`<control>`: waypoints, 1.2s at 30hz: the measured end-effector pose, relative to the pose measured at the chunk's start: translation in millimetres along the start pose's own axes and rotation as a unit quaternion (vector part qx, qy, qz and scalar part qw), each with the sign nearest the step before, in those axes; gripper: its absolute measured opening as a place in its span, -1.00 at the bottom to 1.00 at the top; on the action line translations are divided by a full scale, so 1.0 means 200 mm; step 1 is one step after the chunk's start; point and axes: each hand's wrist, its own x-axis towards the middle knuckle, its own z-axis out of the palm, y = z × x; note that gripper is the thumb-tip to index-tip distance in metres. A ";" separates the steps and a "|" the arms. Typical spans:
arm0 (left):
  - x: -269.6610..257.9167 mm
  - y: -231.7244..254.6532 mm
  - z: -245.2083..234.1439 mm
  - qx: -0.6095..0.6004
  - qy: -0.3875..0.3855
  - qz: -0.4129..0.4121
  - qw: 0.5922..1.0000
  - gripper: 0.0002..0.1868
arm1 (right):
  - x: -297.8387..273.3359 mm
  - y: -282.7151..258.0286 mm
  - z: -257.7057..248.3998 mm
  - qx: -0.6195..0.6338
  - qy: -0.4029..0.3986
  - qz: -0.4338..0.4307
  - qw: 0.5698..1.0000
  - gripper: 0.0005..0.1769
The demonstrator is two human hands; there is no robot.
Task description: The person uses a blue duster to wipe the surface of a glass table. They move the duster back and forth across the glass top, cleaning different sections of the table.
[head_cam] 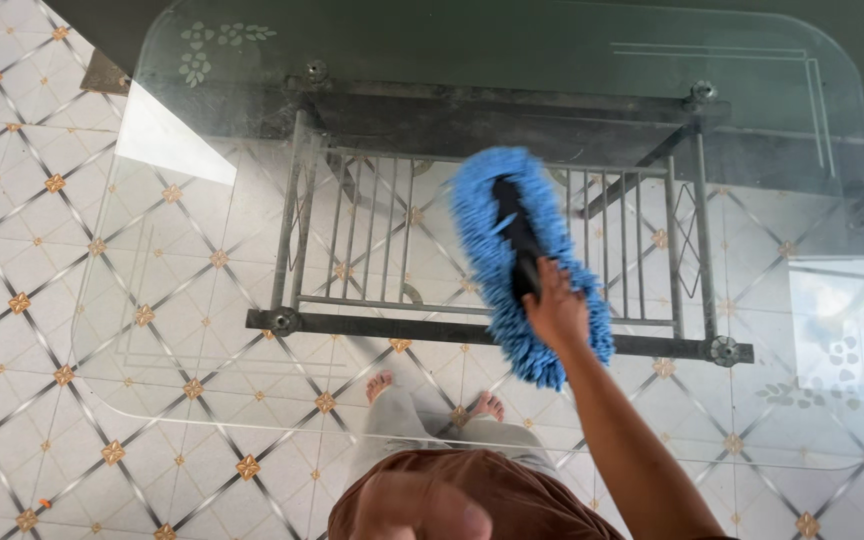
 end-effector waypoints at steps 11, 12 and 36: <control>-0.08 -0.33 -0.37 0.034 0.022 -0.028 0.999 -0.91 | 0.16 -0.21 -0.35 0.057 -0.046 0.155 0.985 -0.08; -0.10 -0.36 -0.41 0.038 0.026 -0.033 0.998 -0.90 | 0.25 -0.21 -0.33 0.059 -0.015 0.148 0.987 -0.07; -0.98 -2.03 -0.65 0.261 0.049 -0.458 0.848 -0.52 | 0.82 -1.61 -0.18 0.080 -0.008 -0.042 0.996 -0.10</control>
